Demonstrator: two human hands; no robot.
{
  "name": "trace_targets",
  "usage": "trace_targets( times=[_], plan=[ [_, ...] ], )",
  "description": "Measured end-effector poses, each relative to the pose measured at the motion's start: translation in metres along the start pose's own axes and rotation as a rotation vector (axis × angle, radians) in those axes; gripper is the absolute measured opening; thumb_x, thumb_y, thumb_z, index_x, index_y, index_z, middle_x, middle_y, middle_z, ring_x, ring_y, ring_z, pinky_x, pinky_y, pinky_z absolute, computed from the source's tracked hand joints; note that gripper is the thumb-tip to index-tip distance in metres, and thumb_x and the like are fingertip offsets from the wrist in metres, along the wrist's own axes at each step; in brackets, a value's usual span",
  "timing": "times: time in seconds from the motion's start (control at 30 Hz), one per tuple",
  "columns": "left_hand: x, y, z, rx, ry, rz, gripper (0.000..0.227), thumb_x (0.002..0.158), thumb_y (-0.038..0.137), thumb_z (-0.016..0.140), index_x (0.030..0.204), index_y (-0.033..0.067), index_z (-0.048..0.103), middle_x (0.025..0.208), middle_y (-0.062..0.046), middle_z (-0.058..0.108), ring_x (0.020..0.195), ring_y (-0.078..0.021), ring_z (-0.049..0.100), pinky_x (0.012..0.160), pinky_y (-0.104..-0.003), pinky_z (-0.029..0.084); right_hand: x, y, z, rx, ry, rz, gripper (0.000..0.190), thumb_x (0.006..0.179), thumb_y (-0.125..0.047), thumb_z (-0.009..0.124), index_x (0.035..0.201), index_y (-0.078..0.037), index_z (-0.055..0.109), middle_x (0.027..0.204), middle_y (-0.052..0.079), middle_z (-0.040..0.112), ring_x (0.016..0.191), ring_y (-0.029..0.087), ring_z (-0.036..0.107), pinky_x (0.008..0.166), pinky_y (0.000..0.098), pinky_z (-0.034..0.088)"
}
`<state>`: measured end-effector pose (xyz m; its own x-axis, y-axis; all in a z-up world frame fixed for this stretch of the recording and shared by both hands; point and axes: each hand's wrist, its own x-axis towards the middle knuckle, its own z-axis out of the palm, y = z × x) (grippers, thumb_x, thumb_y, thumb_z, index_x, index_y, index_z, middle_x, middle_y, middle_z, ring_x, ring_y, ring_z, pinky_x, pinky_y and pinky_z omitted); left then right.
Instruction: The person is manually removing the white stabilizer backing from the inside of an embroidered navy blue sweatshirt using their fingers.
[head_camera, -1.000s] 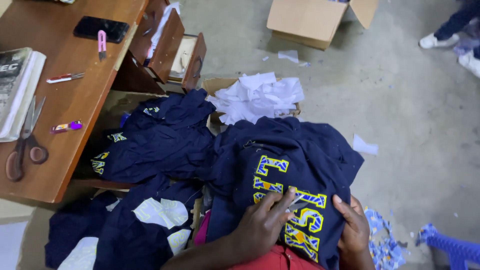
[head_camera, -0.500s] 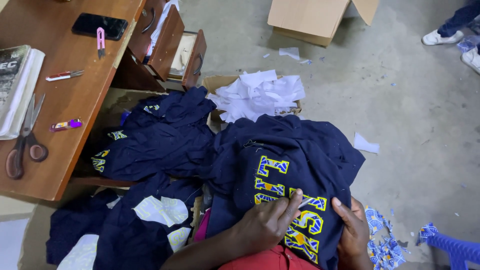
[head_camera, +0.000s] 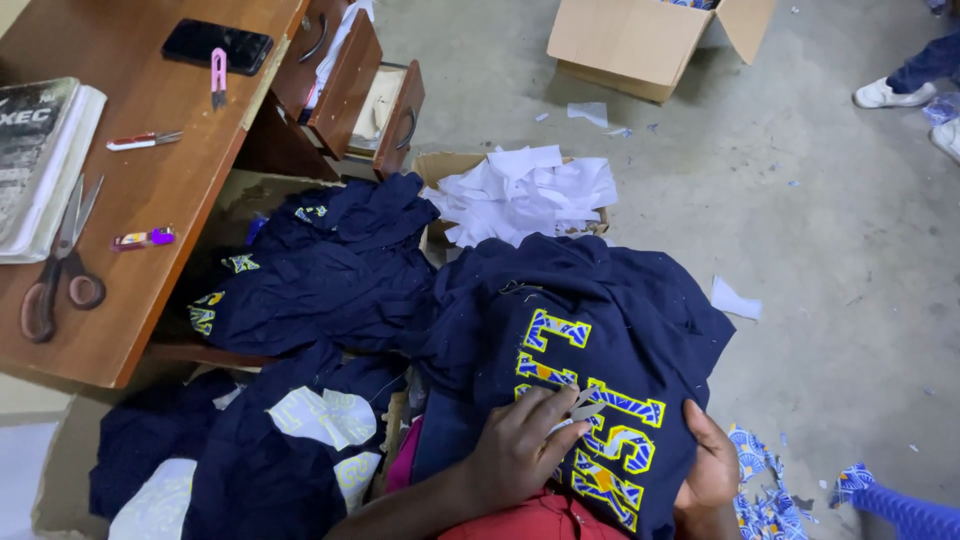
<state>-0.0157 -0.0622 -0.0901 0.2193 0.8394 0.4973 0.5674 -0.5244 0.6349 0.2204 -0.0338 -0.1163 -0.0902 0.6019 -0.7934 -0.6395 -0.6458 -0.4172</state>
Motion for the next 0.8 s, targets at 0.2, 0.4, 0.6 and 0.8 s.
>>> trace_targets(
  times=[0.2,0.4,0.6,0.8],
  plan=[
    [0.01,0.01,-0.006,-0.095,0.151,0.162,0.035,0.103,0.01,0.076,0.131,-0.0056,0.064,0.121,-0.022,0.071,0.104,-0.0291,0.075,0.089,-0.039,0.066,0.045,0.018,-0.055,0.337,-0.896,-0.043,0.066,0.112,-0.039,0.057,0.152,0.011,0.044,0.153,0.036,0.053,0.138,0.055,0.053,0.115,0.0703,0.034],
    [0.01,0.013,-0.005,-0.046,0.185,0.227,0.038,0.104,0.006,0.075,0.137,-0.0076,0.061,0.116,-0.023,0.071,0.096,-0.031,0.076,0.082,-0.04,0.067,0.041,0.018,-0.055,0.359,-0.862,-0.122,0.063,0.114,-0.036,0.057,0.154,0.011,0.045,0.154,0.035,0.053,0.138,0.056,0.052,0.114,0.0696,0.035],
    [0.015,0.018,-0.011,-0.023,0.153,0.25,0.035,0.105,0.005,0.073,0.134,-0.01,0.061,0.112,-0.022,0.069,0.095,-0.0313,0.074,0.082,-0.041,0.066,0.037,0.021,-0.053,0.359,-0.83,-0.189,0.062,0.115,-0.034,0.058,0.154,0.012,0.044,0.153,0.036,0.053,0.137,0.055,0.054,0.114,0.0676,0.037],
    [0.011,0.018,-0.004,-0.046,0.156,0.222,0.04,0.107,0.008,0.071,0.141,-0.0074,0.057,0.12,-0.023,0.07,0.101,-0.0314,0.075,0.083,-0.04,0.066,0.037,0.022,-0.055,0.325,-0.784,-0.252,0.062,0.115,-0.033,0.063,0.155,0.011,0.044,0.152,0.036,0.055,0.135,0.056,0.056,0.112,0.0682,0.041]
  ],
)
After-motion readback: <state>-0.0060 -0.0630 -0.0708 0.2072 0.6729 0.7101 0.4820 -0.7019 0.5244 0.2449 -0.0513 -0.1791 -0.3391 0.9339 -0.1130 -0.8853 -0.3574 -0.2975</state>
